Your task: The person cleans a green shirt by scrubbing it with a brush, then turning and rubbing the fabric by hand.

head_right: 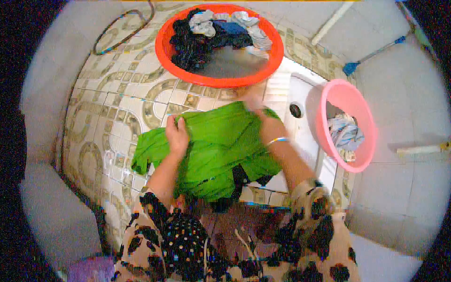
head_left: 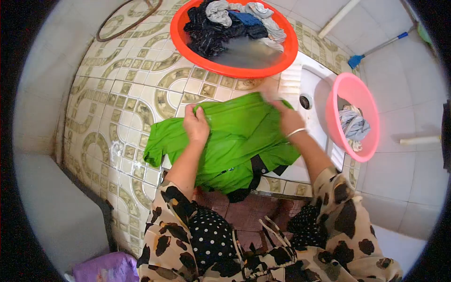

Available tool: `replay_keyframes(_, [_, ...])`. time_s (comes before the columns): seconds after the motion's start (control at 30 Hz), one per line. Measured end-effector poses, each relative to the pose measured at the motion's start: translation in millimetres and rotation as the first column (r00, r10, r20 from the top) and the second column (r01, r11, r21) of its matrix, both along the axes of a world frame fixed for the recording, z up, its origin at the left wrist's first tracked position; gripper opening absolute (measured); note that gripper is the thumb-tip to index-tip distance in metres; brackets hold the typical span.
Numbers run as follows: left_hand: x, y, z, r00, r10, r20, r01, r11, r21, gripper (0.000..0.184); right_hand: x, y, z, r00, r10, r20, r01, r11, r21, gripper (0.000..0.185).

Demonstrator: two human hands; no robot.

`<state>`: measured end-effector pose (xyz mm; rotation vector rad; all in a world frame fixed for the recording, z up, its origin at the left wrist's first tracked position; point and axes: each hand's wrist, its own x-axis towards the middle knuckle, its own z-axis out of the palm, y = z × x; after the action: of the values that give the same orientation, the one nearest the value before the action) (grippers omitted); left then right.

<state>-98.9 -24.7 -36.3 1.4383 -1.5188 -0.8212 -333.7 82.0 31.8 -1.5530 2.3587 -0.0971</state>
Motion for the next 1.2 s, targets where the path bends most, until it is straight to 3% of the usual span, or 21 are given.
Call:
replay_keyframes(0.03, [-1, -3, -3, 1.000, -0.007, 0.004, 0.007, 1.000, 0.029, 0.012, 27, -4, 2, 0.997, 0.071, 0.036, -0.069, 0.996, -0.057, 0.056])
replay_keyframes(0.1, [2, -7, -5, 1.000, 0.014, -0.008, -0.013, 1.000, 0.021, 0.012, 97, -2, -10, 0.977, 0.203, 0.059, -0.203, 0.979, -0.009, 0.057])
replay_keyframes(0.2, [7, -2, 2, 0.995, 0.023, -0.098, -0.022, 1.000, 0.014, 0.011, 99, 13, -3, 0.963, 0.268, 0.027, -0.268, 0.963, 0.009, 0.056])
replay_keyframes(0.3, [13, -5, -2, 0.993, 0.003, -0.121, -0.006, 1.000, -0.019, 0.011, -2, 32, -9, 0.999, 0.014, -0.034, -0.011, 0.996, 0.091, 0.055])
replay_keyframes(0.37, [11, -8, -13, 0.995, -0.096, -0.004, 0.096, 0.994, -0.051, 0.011, -21, 36, -5, 0.996, -0.076, -0.047, 0.079, 0.995, 0.063, 0.055])
replay_keyframes(0.4, [8, -6, -9, 0.994, -0.110, -0.007, 0.109, 0.992, -0.056, 0.011, -8, 30, -2, 0.999, -0.027, -0.025, 0.027, 1.000, 0.012, 0.055])
replay_keyframes(0.47, [6, -6, -1, 0.999, -0.026, -0.041, 0.030, 0.994, 0.104, 0.012, 42, 16, 6, 0.996, 0.073, 0.052, -0.068, 0.993, -0.099, 0.056])
replay_keyframes(0.53, [10, -7, 2, 0.999, -0.043, -0.012, 0.043, 0.999, 0.032, 0.012, 93, 13, 10, 0.985, 0.123, 0.119, -0.104, 0.983, -0.153, 0.057])
replay_keyframes(0.6, [15, -4, -8, 0.998, -0.063, 0.024, 0.063, 0.998, -0.019, 0.013, 114, 17, 4, 0.939, 0.291, 0.184, -0.310, 0.947, 0.087, 0.058])
replay_keyframes(0.67, [17, -11, -24, 0.982, -0.042, -0.182, 0.052, 0.997, 0.051, 0.012, 54, 27, -8, 0.987, 0.149, 0.055, -0.152, 0.988, 0.039, 0.055])
replay_keyframes(0.77, [13, -7, -1, 0.993, -0.045, -0.105, 0.057, 0.991, 0.119, 0.013, -32, 51, -11, 0.996, -0.075, -0.052, 0.077, 0.996, 0.043, 0.053])
replay_keyframes(0.8, [10, -8, 2, 0.997, -0.058, -0.049, 0.064, 0.989, 0.136, 0.014, -26, 47, -5, 0.995, -0.079, -0.056, 0.081, 0.996, 0.039, 0.053])
replay_keyframes(0.87, [11, -8, -4, 0.997, -0.062, -0.048, 0.067, 0.991, 0.113, 0.014, 20, 32, 9, 0.998, -0.029, 0.063, 0.030, 0.999, -0.022, 0.056])
replay_keyframes(0.93, [14, -10, -5, 0.997, -0.055, -0.047, 0.059, 0.994, 0.089, 0.015, 84, 21, 12, 0.977, 0.176, 0.121, -0.158, 0.977, -0.146, 0.059])
replay_keyframes(0.97, [16, -9, -1, 0.998, -0.046, -0.033, 0.048, 0.997, 0.057, 0.015, 92, 21, 4, 0.976, 0.176, 0.131, -0.157, 0.977, -0.144, 0.059])
replay_keyframes(1.03, [20, -4, -5, 0.999, -0.039, -0.010, 0.039, 0.999, 0.038, 0.016, 106, 26, -12, 0.941, 0.318, 0.111, -0.324, 0.945, 0.040, 0.063])
replay_keyframes(1.13, [19, -8, -7, 1.000, 0.014, 0.000, -0.014, 0.999, 0.039, 0.015, 15, 39, -9, 0.996, 0.002, 0.084, -0.010, 0.995, 0.095, 0.055])
replay_keyframes(1.2, [16, -7, 6, 0.994, -0.105, -0.037, 0.109, 0.979, 0.170, 0.014, -4, 42, -13, 0.993, -0.088, 0.073, 0.083, 0.994, 0.073, 0.057])
